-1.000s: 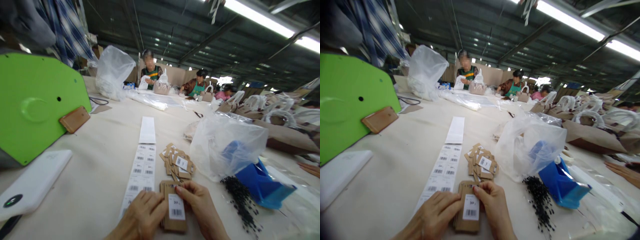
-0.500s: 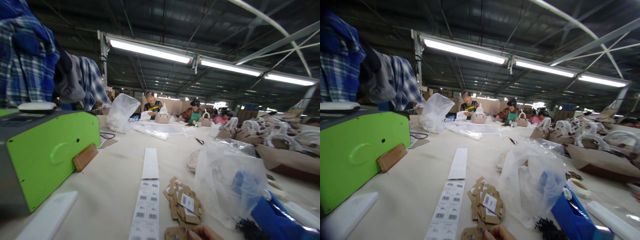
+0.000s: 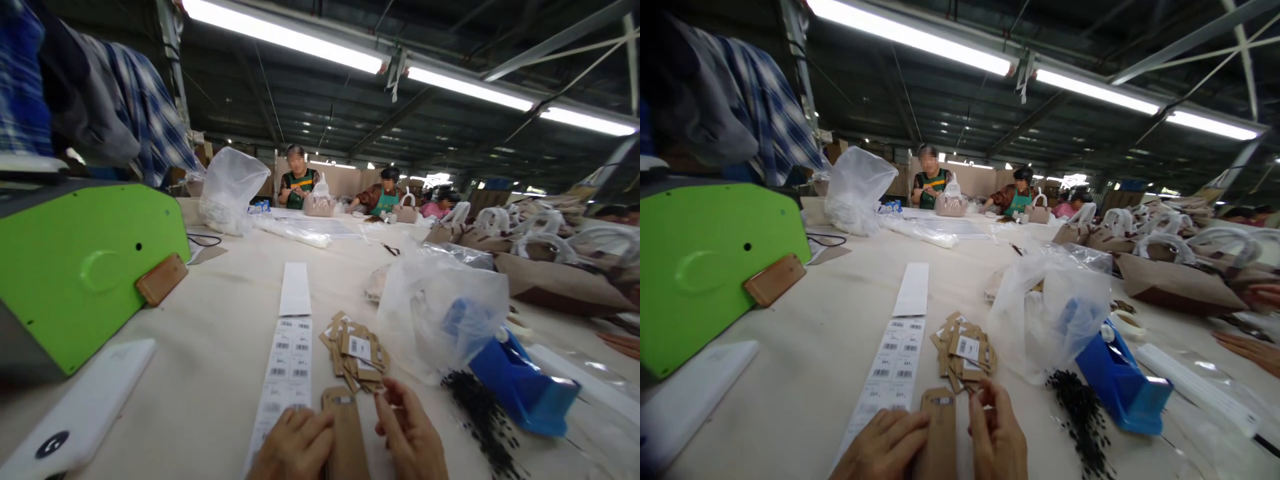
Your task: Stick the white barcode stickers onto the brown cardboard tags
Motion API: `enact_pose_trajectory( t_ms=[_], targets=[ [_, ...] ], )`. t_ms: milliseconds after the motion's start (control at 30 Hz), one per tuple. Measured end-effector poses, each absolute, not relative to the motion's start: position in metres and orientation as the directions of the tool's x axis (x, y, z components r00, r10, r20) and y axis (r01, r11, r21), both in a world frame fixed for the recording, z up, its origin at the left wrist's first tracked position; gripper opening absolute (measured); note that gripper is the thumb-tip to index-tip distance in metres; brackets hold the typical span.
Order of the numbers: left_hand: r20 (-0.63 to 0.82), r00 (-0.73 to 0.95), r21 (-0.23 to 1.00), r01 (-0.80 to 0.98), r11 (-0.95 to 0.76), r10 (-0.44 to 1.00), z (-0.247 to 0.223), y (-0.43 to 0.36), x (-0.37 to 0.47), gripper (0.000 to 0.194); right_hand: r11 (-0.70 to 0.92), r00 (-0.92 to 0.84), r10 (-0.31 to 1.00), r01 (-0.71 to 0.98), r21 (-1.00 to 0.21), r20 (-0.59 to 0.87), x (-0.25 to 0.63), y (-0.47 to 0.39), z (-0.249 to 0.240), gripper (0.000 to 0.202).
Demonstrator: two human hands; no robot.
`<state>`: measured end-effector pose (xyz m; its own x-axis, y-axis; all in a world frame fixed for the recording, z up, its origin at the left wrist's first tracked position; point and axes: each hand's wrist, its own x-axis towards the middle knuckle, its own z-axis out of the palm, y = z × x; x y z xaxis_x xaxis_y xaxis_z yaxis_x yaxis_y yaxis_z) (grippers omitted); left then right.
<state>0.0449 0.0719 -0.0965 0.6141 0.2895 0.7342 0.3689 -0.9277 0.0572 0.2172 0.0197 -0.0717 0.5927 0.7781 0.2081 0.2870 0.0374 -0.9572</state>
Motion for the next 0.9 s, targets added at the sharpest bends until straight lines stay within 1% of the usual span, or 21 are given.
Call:
enact_pose_trajectory(
  t_ms=[67,133,200,267,333,400,433,500,567,633,667,733,767,833,900],
  targets=[
    [0.707,0.606,0.175,0.350,-0.920,0.365,-0.089,0.066,0.044,0.026,0.155,0.470,0.798,0.444,-0.883,0.376,0.203,0.007,-0.084,0.027],
    [0.666,0.611,0.275,0.333,-0.902,0.429,-0.080,0.062,0.041,0.031,0.267,0.364,0.773,0.557,-0.787,0.520,0.194,-0.001,-0.094,0.020],
    [0.665,0.568,0.324,0.364,-0.873,0.484,-0.072,0.061,0.035,0.032,0.318,0.324,0.731,0.617,-0.720,0.600,0.190,-0.006,-0.100,0.017],
    [0.683,0.455,0.356,0.475,-0.805,0.571,-0.067,0.065,0.028,0.025,0.307,0.325,0.726,0.636,-0.708,0.606,0.190,-0.008,-0.100,0.016],
    [0.639,0.295,0.430,0.628,-0.648,0.710,-0.065,0.072,0.019,0.021,0.272,0.331,0.745,0.641,-0.718,0.579,0.192,-0.010,-0.096,0.015],
    [0.496,0.149,0.524,0.734,-0.432,0.855,-0.063,0.078,0.011,0.027,0.258,0.300,0.770,0.662,-0.704,0.564,0.196,-0.012,-0.091,0.015],
    [0.407,0.098,0.563,0.756,-0.334,0.908,-0.061,0.079,0.009,0.032,0.258,0.277,0.778,0.677,-0.689,0.564,0.198,-0.012,-0.090,0.015],
    [0.250,0.063,0.633,0.744,-0.212,0.966,-0.057,0.078,0.006,0.040,0.259,0.246,0.784,0.705,-0.660,0.570,0.201,-0.013,-0.090,0.014],
    [0.141,0.058,0.720,0.679,-0.142,0.988,-0.053,0.073,0.006,0.042,0.265,0.222,0.785,0.724,-0.637,0.579,0.202,-0.013,-0.091,0.014],
    [0.050,0.049,0.829,0.556,-0.069,0.998,-0.050,0.066,0.007,0.043,0.278,0.199,0.777,0.743,-0.609,0.597,0.202,-0.013,-0.091,0.015],
    [0.001,0.037,0.883,0.469,-0.018,0.999,-0.049,0.061,0.007,0.044,0.289,0.185,0.767,0.754,-0.589,0.614,0.202,-0.013,-0.091,0.015],
    [-0.109,-0.005,0.965,0.238,0.107,0.994,-0.048,0.052,0.008,0.052,0.295,0.189,0.739,0.772,-0.563,0.647,0.200,-0.015,-0.089,0.016],
    [-0.174,-0.024,0.979,0.107,0.175,0.985,-0.047,0.047,0.007,0.057,0.298,0.195,0.721,0.779,-0.552,0.664,0.200,-0.015,-0.088,0.016],
    [-0.297,-0.005,0.947,-0.126,0.294,0.955,-0.043,0.038,0.006,0.062,0.322,0.181,0.679,0.797,-0.510,0.711,0.198,-0.017,-0.085,0.018],
    [-0.375,0.113,0.881,-0.264,0.391,0.920,-0.038,0.031,0.005,0.056,0.369,0.111,0.628,0.829,-0.421,0.770,0.196,-0.019,-0.082,0.020]
  ],
)
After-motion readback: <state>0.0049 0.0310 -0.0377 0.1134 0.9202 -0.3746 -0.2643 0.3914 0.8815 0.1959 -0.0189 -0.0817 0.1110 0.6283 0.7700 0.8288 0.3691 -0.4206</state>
